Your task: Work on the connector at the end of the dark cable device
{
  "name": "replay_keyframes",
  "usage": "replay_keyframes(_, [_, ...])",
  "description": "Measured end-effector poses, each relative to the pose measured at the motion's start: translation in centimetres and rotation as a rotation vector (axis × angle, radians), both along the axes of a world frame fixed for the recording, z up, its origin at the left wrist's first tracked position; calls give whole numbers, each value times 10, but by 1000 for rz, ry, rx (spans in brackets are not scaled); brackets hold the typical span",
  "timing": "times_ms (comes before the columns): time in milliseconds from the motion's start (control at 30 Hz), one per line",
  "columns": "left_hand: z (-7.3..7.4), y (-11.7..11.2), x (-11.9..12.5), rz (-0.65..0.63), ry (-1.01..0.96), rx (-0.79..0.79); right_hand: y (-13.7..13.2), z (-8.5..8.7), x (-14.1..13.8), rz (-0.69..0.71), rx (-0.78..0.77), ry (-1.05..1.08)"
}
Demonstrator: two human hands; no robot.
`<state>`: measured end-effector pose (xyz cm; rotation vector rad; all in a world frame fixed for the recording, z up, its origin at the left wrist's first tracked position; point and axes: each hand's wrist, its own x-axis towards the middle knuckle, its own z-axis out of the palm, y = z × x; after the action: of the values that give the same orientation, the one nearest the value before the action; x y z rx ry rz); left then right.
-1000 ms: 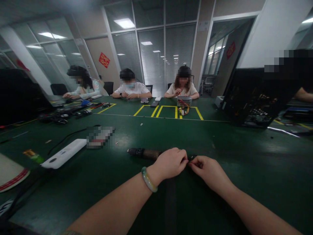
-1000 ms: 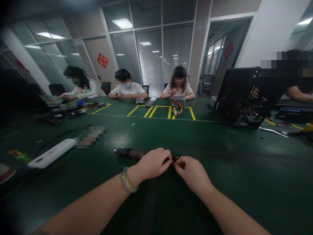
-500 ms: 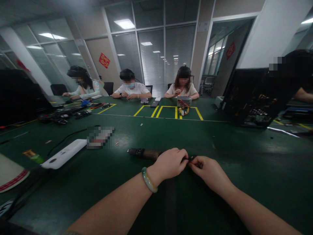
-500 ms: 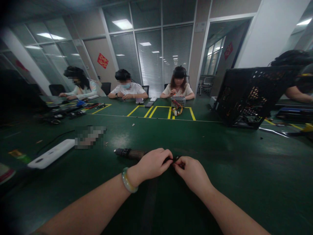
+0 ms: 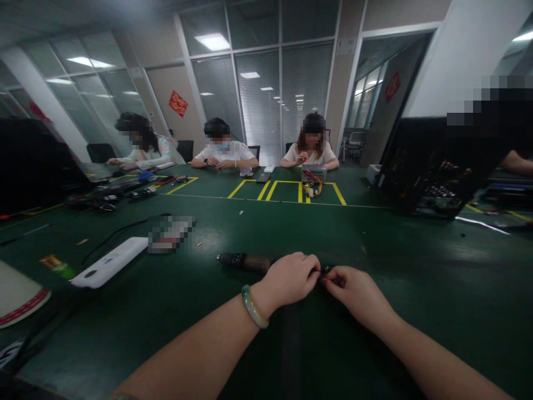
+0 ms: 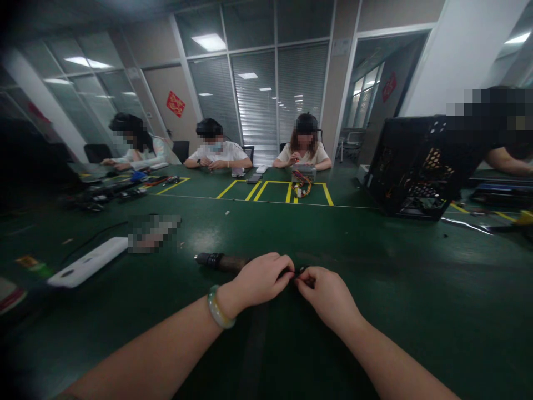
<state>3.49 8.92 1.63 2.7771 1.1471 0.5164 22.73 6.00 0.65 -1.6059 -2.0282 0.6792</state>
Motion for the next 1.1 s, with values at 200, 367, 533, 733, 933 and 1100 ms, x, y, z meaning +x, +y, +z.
replay_keyframes(200, [0,0,0,0,-12,0,-1,-1,2,4,-19,19])
replay_keyframes(367, [1,0,0,1,10,-2,-1,0,1,-3,-11,8])
replay_keyframes(533, [0,0,0,1,4,-4,0,-1,2,0,-32,17])
replay_keyframes(733, [0,0,0,0,1,-4,-1,0,2,3,-12,9])
replay_keyframes(933, [1,0,0,-3,-2,10,1,-1,2,1,0,-5])
replay_keyframes(1100, [2,-1,0,-1,9,11,2,-2,2,0,-5,2])
